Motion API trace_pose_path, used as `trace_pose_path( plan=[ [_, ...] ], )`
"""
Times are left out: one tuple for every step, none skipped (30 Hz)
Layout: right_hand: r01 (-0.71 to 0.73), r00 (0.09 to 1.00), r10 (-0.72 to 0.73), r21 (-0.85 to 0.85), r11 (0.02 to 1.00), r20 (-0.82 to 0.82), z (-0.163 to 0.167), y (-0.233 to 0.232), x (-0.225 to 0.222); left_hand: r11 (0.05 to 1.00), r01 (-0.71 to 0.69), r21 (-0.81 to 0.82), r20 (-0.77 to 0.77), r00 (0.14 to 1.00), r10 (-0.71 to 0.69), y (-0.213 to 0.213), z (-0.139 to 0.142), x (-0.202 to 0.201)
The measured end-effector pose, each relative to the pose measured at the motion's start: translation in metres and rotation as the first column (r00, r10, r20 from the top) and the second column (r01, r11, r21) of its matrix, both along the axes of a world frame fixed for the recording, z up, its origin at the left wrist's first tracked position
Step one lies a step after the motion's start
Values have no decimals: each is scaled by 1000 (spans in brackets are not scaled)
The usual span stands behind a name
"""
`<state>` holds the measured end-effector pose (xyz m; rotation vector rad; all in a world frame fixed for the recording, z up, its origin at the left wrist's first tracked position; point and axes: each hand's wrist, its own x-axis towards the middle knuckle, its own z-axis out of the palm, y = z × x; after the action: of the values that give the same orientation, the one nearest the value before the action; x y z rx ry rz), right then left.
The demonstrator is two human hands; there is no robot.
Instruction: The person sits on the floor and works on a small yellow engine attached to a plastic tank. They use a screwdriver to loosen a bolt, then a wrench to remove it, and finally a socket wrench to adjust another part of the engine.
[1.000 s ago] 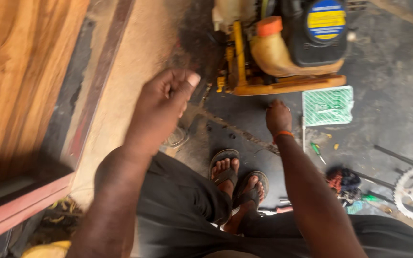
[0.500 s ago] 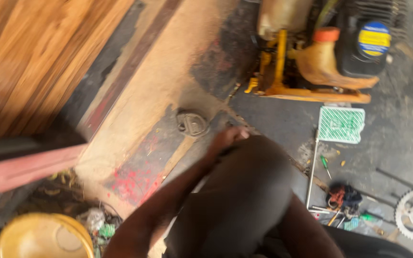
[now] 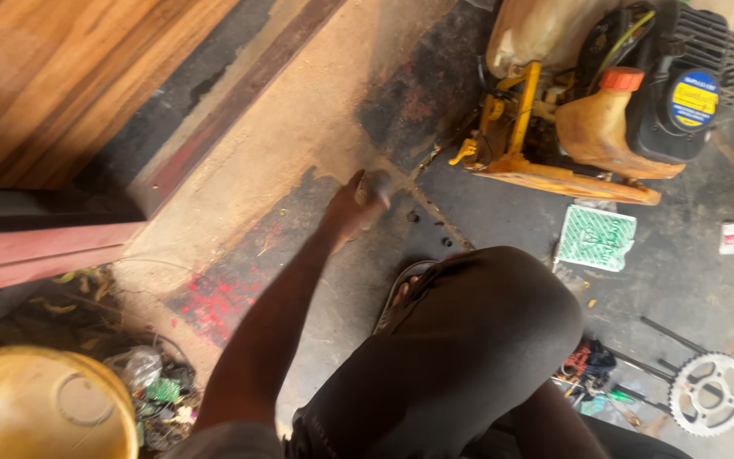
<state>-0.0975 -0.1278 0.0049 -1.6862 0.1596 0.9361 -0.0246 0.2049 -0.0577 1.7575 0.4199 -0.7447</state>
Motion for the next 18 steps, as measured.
trace_pose_path(
  plan=[
    [27, 998, -31, 85, 996, 48, -2, 20, 18, 914, -230, -335, -122, 972, 200, -1, 3, 1],
    [53, 994, -70, 176, 983, 87, -4, 39, 37, 809, -288, -512, -197, 956, 216, -1, 6, 2],
    [70, 989, -100, 259, 963, 107, -6, 55, 53, 669, -353, -654, -281, 935, 219, -2, 11, 2],
    [84, 985, -131, 341, 936, 115, -6, 68, 67, 496, -425, -757, -369, 905, 212, -3, 14, 2],
    [94, 982, -152, 406, 909, 111, -3, 80, 78, 502, -454, -736, -394, 891, 228, -5, 17, 1],
    [90, 985, -139, 379, 921, 105, -1, 87, 87, 511, -478, -714, -412, 878, 246, -7, 18, 1],
    [89, 986, -129, 319, 944, 107, 2, 94, 93, 520, -497, -695, -425, 867, 260, -9, 17, 0],
    [91, 987, -121, 252, 964, 108, 6, 96, 98, 536, -481, -694, -411, 876, 254, -10, 14, 1],
    [93, 988, -113, 181, 979, 105, 10, 96, 99, 550, -467, -693, -399, 883, 247, -12, 11, 1],
    [92, 986, -92, 5, 996, 140, 15, 92, 98, 565, -449, -692, -383, 892, 239, -13, 7, 3],
    [99, 982, -69, -171, 980, 175, 20, 86, 94, 588, -492, -642, -406, 869, 284, -13, 2, 5],
    [114, 978, -44, -341, 933, 205, 24, 77, 90, 609, -532, -589, -426, 844, 325, -11, -1, 8],
    [121, 976, -16, -479, 869, 217, 26, 64, 82, 626, -569, -534, -445, 818, 365, -10, -4, 12],
    [103, 980, 7, -538, 836, 199, 28, 45, 70, 682, -556, -474, -430, 823, 372, -10, -6, 16],
    [71, 986, 33, -583, 809, 166, 30, 21, 55, 732, -549, -404, -420, 822, 385, -9, -7, 20],
    [43, 990, 49, -601, 798, 135, 30, -6, 39, 777, -536, -330, -411, 822, 393, -8, -8, 22],
    [17, 993, 59, -619, 785, 102, 32, -36, 22, 841, -493, -224, -331, 850, 410, -9, -8, 23],
    [10, 994, 59, -602, 799, 95, 31, -65, 7, 889, -445, -110, -245, 879, 410, -9, -9, 23]
  ],
)
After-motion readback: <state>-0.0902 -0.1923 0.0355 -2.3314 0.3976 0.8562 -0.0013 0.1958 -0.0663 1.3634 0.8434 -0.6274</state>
